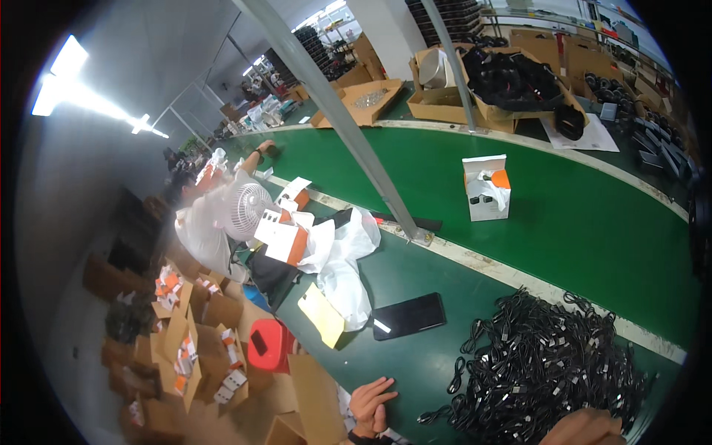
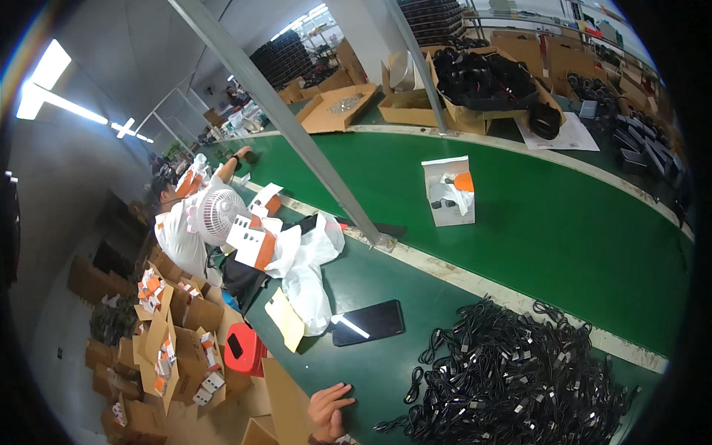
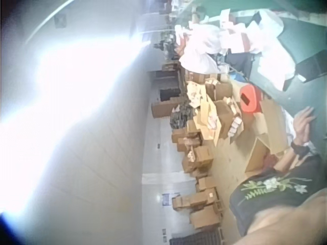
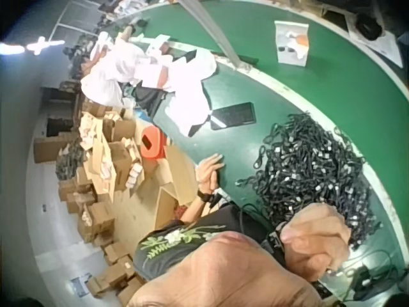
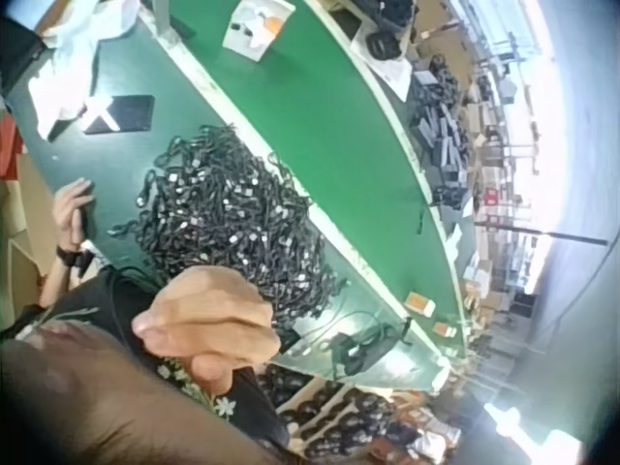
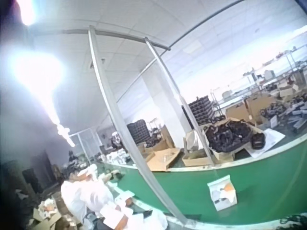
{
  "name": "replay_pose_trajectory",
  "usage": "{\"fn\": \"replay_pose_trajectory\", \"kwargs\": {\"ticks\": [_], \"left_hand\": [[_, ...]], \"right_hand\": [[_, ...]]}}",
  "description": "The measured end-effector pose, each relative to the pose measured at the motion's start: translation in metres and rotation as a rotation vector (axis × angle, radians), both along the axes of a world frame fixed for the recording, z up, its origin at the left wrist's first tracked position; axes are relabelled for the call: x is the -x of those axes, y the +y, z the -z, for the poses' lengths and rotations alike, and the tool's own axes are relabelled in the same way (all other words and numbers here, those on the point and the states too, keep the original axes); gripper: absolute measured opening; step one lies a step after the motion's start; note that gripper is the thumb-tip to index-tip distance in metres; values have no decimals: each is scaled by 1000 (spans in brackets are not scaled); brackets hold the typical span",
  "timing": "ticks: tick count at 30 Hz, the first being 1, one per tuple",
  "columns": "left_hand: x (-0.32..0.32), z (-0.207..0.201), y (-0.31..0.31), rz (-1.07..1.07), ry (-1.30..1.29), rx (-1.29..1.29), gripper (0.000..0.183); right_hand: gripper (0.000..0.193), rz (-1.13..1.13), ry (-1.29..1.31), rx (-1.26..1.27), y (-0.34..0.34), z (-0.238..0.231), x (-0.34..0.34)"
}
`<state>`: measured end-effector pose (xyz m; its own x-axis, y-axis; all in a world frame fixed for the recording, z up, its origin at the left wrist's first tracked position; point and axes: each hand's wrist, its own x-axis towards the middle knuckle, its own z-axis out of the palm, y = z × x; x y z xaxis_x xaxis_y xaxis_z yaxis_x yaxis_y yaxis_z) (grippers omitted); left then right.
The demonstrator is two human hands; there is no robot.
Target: Packing small black electronic cables and components into small white and orange boxes on a factory assembly line.
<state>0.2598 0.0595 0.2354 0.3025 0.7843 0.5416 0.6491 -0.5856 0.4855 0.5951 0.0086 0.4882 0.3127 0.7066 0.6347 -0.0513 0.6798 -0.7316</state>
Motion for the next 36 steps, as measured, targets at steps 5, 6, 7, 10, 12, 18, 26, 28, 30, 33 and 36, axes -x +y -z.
{"fn": "replay_pose_trajectory", "kwargs": {"ticks": [5,6,7,10,12,18,26,28,30,33,36], "left_hand": [[-2,-7,-2,-1,-44,23,38],[-2,-6,-3,-3,-50,21,38],[-1,-5,-4,0,-52,18,38],[-1,0,-7,20,-52,27,40],[0,4,-7,59,-58,49,42],[-9,-28,-5,-139,-48,272,14],[-132,-98,151,572,90,396,80],[-190,-84,210,584,41,420,103],[-211,-59,288,442,-62,465,129],[-297,-42,333,431,-227,445,142],[-310,-35,373,621,-337,344,123]], "right_hand": [[40,10,33,59,6,4,3],[40,8,27,57,6,5,4],[38,21,23,24,6,8,6],[36,117,1,27,-4,0,16],[40,90,24,-63,-6,-2,19],[36,248,-17,-186,-56,-18,19],[20,493,-205,-164,-94,-44,-37],[16,703,-340,147,-78,-26,-47],[15,628,-515,509,-62,-10,-45],[21,626,-830,623,-68,51,-67],[27,554,-949,646,-49,100,-64]]}}
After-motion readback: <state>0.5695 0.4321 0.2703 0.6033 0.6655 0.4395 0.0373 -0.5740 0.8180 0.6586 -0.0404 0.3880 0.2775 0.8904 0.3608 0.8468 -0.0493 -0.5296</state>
